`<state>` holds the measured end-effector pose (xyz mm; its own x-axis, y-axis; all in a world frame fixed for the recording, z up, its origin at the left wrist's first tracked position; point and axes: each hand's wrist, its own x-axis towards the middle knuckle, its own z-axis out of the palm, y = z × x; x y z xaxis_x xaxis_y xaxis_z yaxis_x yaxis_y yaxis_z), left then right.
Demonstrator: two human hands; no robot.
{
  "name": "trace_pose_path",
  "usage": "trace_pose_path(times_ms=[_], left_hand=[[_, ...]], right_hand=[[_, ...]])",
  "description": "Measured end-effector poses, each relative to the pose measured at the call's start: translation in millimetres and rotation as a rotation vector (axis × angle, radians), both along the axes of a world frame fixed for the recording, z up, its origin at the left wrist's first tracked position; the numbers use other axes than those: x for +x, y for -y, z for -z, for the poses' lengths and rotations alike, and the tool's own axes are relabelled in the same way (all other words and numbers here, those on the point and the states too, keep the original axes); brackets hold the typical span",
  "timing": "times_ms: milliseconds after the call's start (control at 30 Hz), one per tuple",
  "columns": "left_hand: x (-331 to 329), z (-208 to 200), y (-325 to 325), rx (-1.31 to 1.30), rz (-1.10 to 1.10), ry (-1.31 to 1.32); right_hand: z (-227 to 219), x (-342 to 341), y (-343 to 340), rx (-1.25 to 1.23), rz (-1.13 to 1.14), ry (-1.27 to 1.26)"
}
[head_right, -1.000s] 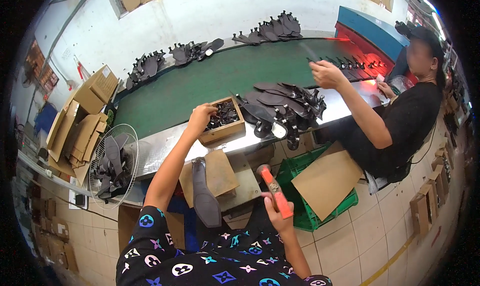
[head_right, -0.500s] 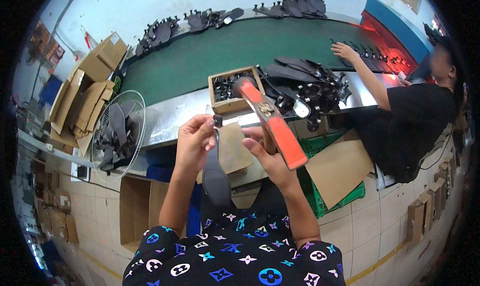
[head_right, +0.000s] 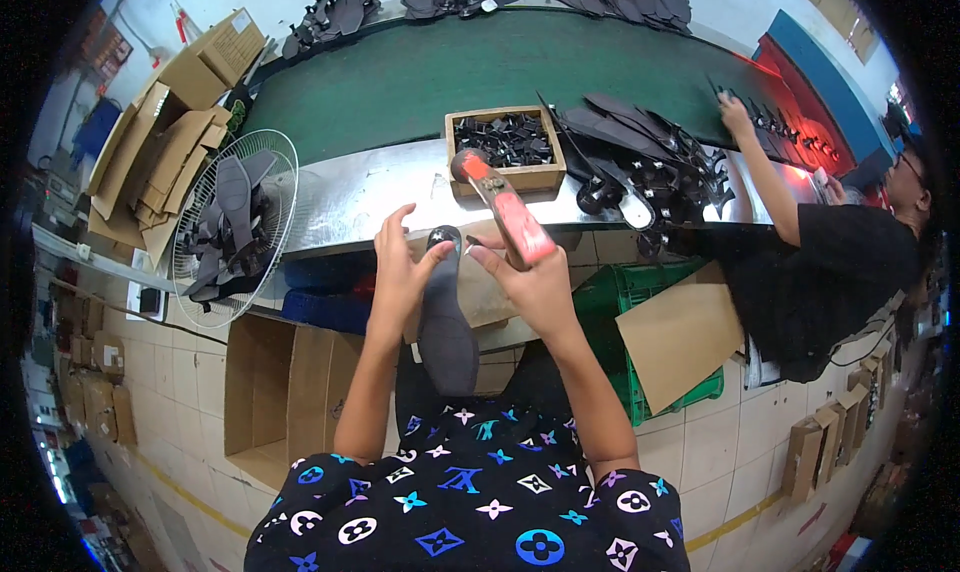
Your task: Assembling shoe components using a hammer.
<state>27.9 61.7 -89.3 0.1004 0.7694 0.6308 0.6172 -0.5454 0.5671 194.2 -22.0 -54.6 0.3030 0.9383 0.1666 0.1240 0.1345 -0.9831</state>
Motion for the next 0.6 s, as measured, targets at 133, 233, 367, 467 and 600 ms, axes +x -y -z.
trace_pose_path(times_ms=[133,233,367,467,600], left_hand=[[-31,13,-42,-0.591,0.567,0.071],[-30,7,-40,-0.474,0.569,-0.001],[-23,17,-24,-0.344,0.501,0.080],[-15,19,-11,-0.296,0.508,0.192],[-15,25,-10,-0.379,0.474,0.195]], right_hand=[[1,0,-21,-0.085,-0.085,0.024],[7,3,-31,-0.013,-0.135,0.034],[3,0,-35,-0.067,-0.200,0.105],[12,2,-44,-0.049,-0.229,0.183],[11,7,-47,-0.020,-0.292,0.441]])
